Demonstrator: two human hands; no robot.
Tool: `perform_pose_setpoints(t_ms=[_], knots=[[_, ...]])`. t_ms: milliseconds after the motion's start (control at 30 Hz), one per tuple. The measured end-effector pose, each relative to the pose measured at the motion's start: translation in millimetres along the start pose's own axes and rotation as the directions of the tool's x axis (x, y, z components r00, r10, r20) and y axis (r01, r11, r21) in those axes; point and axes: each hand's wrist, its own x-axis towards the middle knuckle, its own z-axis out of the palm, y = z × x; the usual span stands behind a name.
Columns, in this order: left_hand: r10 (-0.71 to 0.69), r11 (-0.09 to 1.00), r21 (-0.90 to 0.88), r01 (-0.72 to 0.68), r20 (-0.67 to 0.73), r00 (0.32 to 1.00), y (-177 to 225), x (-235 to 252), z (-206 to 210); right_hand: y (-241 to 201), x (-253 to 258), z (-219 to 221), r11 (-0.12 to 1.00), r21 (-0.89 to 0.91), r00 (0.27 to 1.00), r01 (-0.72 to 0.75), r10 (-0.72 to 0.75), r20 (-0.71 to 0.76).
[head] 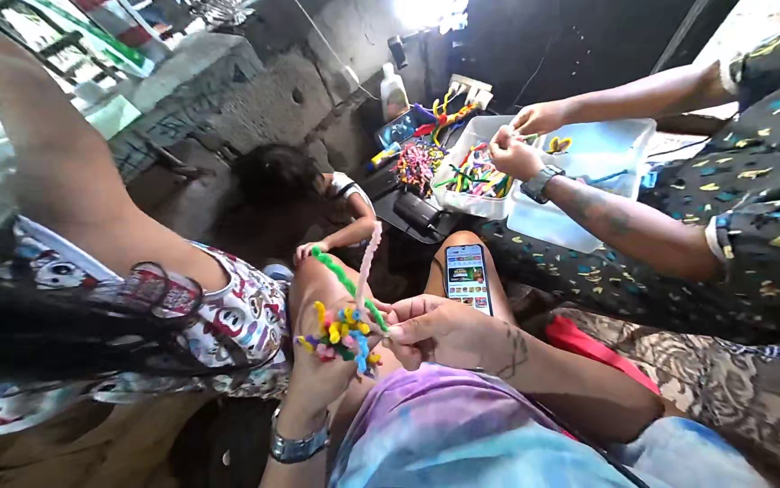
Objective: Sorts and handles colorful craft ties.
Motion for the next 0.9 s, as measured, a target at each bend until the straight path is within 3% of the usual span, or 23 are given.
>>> perform_pose_setpoints(t_ms=[267,400,533,667,767,833,900], knots=[[-0.070,0.986,-0.140,0.088,0.133,0.989,-9,-6,-9,7,0,-5,0.975,0.123,0.976,-0.188,0.170,0.139],[0.013,0.993,-0.116,-0.002,0.095,0.995,-8,1,1,10,2,-5,0.999,0.044,0.997,-0.022,0.018,0.080],[-0.077,0.993,-0.103,0.065,-0.118,0.990,2,6,25,9,4,-2,0.940,-0.283,0.972,0.189,-0.219,-0.080],[-0.163,0.974,-0.197,0.114,-0.256,0.953,8,16,41,10,8,-1,0.693,-0.674,0.856,0.257,-0.487,-0.175],[-0.219,0.961,-0.236,0.144,-0.332,0.917,13,22,51,15,12,-4,0.336,-0.921,0.712,0.198,-0.695,-0.100],[-0.265,0.952,-0.248,0.181,-0.363,0.893,15,24,54,16,15,-6,0.100,-0.986,0.624,0.136,-0.781,0.007],[-0.281,0.946,-0.259,0.197,-0.346,0.895,16,25,54,13,16,-5,0.041,-0.994,0.616,0.102,-0.787,0.031]])
